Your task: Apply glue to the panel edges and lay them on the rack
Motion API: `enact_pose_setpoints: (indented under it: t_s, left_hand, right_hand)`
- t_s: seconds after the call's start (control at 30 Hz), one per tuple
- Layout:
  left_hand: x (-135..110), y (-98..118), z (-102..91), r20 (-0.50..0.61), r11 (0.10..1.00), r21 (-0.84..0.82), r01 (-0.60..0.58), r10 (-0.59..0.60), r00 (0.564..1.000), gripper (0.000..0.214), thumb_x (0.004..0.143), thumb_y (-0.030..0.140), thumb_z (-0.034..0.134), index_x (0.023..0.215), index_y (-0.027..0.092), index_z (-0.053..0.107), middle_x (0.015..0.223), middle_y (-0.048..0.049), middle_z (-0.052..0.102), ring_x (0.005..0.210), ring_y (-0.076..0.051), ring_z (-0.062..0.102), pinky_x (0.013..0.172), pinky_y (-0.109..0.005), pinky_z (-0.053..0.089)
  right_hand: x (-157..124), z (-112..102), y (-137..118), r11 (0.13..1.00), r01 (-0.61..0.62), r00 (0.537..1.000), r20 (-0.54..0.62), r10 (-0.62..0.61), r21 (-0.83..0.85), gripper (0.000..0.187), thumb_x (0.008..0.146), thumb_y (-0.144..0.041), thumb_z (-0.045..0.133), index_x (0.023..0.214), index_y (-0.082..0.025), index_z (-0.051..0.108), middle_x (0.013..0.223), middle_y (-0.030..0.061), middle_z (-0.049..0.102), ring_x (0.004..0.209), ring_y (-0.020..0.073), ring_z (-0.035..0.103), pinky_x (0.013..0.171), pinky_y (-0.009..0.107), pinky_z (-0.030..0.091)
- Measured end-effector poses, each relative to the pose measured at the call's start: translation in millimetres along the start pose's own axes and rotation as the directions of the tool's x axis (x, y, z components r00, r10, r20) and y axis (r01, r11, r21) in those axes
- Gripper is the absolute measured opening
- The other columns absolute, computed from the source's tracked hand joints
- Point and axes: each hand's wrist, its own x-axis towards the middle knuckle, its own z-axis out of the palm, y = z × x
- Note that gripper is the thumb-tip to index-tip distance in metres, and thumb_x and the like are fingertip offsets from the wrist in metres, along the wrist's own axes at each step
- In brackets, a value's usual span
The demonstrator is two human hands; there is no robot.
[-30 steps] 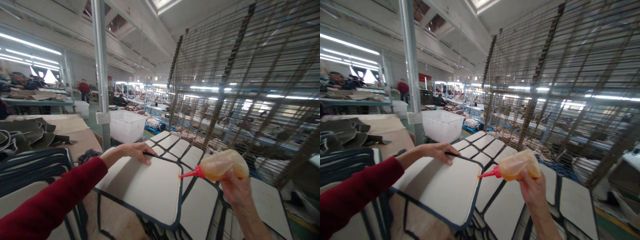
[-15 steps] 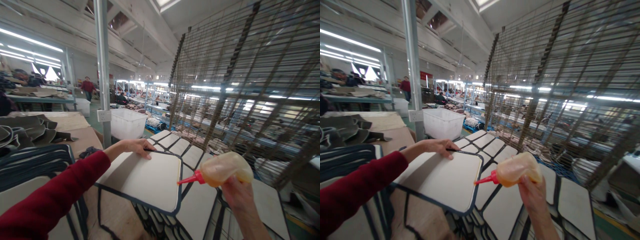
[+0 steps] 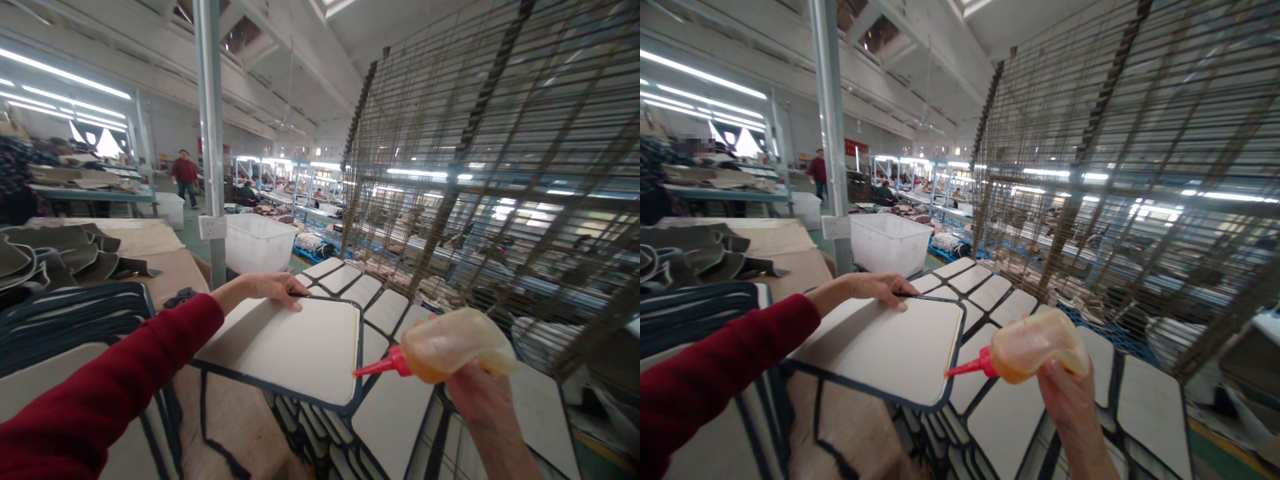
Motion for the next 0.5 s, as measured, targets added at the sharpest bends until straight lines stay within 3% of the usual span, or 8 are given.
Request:
enact_pose_setpoints:
  t_s: [0.3,0.5]
  left_hand:
    - [-2,-5,-2.9,-0.013,1.000,-0.019,-0.001,0.001,1.000,0.044,0.070,0.040,0.075,0.108,0.016,0.072,0.095,-0.0056,0.073,0.081,-0.021,0.066,0.075,-0.027,0.052]
    - [-3,-14,-2.8,-0.028,0.997,-0.077,-0.008,0.006,1.000,0.042,0.072,0.039,0.074,0.106,0.016,0.071,0.094,-0.0060,0.073,0.083,-0.022,0.067,0.076,-0.028,0.053]
  right_hand:
    - [-6,3,-1,1.000,0.003,0.999,-0.037,-0.002,0.017,0.060,0.044,-0.040,0.090,0.099,-0.025,0.069,0.097,0.0096,0.071,0.083,0.0318,0.068,0.088,0.057,0.048]
    - [-7,-9,6,0.998,0.057,0.998,-0.002,-0.057,-0.041,0.060,0.054,-0.040,0.086,0.108,-0.022,0.065,0.096,0.0121,0.071,0.095,0.0327,0.065,0.094,0.054,0.046]
